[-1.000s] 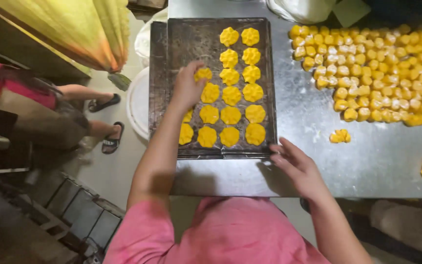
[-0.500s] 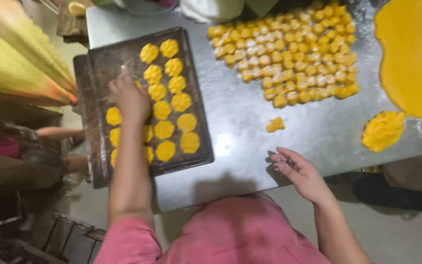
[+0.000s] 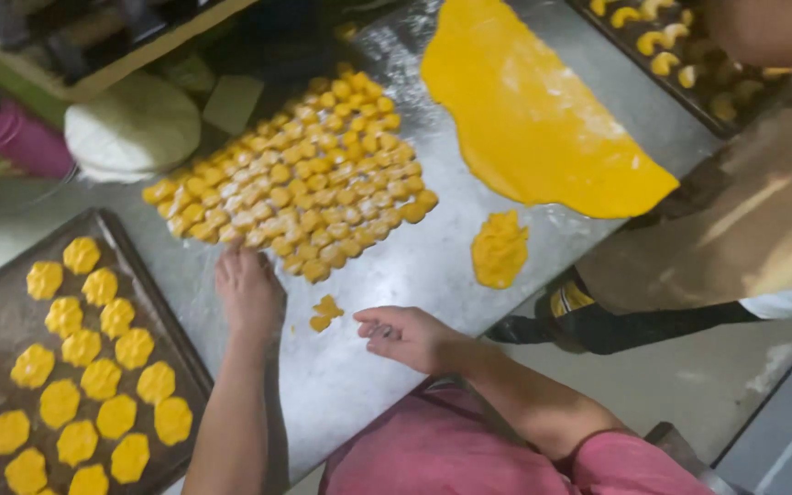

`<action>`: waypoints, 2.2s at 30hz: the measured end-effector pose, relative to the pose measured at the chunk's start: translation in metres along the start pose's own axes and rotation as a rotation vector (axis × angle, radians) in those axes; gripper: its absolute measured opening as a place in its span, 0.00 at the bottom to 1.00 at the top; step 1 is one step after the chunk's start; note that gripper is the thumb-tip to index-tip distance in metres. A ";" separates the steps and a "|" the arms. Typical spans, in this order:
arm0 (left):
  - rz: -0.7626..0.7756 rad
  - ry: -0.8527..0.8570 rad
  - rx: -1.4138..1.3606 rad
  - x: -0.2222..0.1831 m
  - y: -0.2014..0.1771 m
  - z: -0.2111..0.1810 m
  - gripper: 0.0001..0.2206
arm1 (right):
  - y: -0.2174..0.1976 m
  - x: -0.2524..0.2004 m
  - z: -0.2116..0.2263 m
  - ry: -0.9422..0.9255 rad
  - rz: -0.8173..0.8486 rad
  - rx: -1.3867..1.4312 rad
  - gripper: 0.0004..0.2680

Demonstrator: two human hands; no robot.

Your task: Shaping small pieces of yellow dough into flower-shaped cookies on a baking tray

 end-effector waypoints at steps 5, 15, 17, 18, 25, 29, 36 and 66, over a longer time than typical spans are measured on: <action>0.060 -0.213 0.020 0.006 0.029 0.045 0.19 | 0.010 0.004 0.021 -0.048 0.153 0.023 0.18; 0.020 -0.544 -0.393 -0.044 -0.026 0.037 0.12 | 0.017 0.005 0.058 -0.175 0.141 -0.054 0.18; 0.042 -0.613 -0.901 -0.061 -0.039 0.002 0.29 | 0.021 0.001 0.097 -0.415 0.024 -0.390 0.23; 0.041 -0.610 -0.902 -0.072 -0.053 -0.016 0.29 | 0.032 0.003 0.098 -0.416 0.023 -0.392 0.23; 0.329 -0.922 -1.887 -0.146 -0.068 -0.077 0.08 | 0.090 -0.026 0.145 -0.738 -0.175 -0.704 0.14; 0.450 -0.992 -2.083 -0.162 -0.107 -0.075 0.24 | 0.136 -0.049 0.159 -0.857 -0.140 -0.643 0.21; 0.673 -0.768 -2.196 -0.195 -0.124 -0.062 0.43 | 0.202 -0.063 0.155 -0.880 -0.077 -0.668 0.17; -0.064 -0.575 -1.749 -0.181 -0.182 -0.078 0.16 | 0.111 -0.061 0.140 -0.355 -0.039 -0.078 0.05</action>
Point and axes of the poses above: each hand's wrist, its own x-axis towards the middle knuckle, its own y-axis out of the palm, z = x × y, the point moved 10 cm from there along x, towards the middle knuckle, and after that the axes turned 4 degrees about -x, right-handed, at the moved point
